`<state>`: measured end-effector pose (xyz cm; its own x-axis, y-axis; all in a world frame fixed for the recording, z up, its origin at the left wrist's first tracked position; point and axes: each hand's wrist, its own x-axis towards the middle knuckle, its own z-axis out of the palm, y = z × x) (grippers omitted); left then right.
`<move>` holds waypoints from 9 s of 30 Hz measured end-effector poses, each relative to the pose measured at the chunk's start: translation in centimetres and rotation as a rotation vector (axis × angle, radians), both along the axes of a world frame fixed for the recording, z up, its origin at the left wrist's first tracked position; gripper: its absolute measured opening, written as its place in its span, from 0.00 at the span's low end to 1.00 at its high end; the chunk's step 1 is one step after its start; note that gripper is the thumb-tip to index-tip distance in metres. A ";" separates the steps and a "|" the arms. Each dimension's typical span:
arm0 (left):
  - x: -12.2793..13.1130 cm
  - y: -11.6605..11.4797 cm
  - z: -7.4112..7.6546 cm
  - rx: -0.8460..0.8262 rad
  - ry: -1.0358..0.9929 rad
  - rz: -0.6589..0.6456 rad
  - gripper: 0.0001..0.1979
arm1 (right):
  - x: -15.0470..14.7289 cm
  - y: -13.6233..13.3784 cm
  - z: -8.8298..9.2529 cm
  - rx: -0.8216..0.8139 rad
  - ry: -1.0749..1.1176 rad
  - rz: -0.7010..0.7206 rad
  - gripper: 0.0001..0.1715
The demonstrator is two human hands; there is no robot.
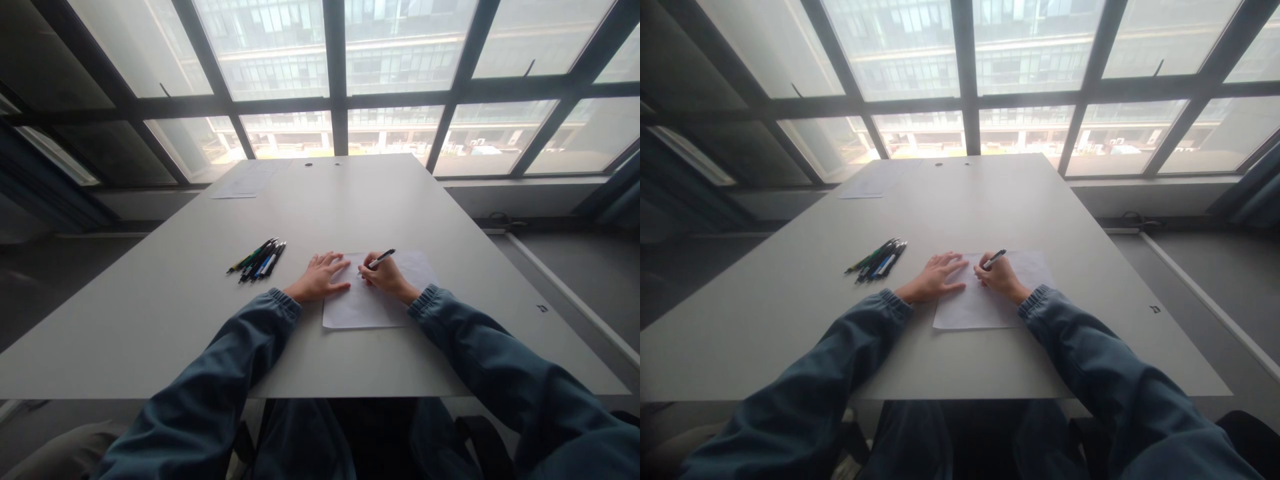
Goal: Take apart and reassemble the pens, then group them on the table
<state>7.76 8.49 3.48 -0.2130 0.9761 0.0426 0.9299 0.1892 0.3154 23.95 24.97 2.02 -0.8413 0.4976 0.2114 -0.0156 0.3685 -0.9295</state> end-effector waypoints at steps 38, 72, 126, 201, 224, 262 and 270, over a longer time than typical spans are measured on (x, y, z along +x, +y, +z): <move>1.2 0.0 1.9 0.529 -0.232 -0.045 0.17 | 1.8 -0.4 2.8 -0.389 0.183 0.170 0.17; -0.2 -0.1 1.6 0.673 -0.231 0.058 0.14 | 1.4 1.8 1.4 0.122 0.183 -0.085 0.23; -1.9 0.9 -0.9 0.472 -0.467 0.262 0.26 | -0.1 24.7 -1.8 0.472 -0.560 -0.903 0.17; -1.6 -0.9 3.6 0.997 -0.882 0.353 0.15 | -2.2 3.9 6.7 -0.067 0.069 0.054 0.25; 0.4 0.0 0.6 0.856 -0.670 0.306 0.12 | 1.5 3.1 1.5 -0.292 0.269 -0.062 0.23; 0.0 -0.3 0.2 0.798 -0.485 0.371 0.13 | 1.5 3.2 0.7 -0.256 0.277 -0.157 0.18; 0.0 -0.3 0.0 0.790 -0.504 0.380 0.12 | 1.4 3.2 0.7 -0.252 0.273 -0.167 0.19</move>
<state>7.73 8.15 3.48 -0.6752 0.5713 0.4666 0.5754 0.0122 0.8178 25.39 28.13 2.70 -0.6745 0.6870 0.2703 -0.2339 0.1484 -0.9609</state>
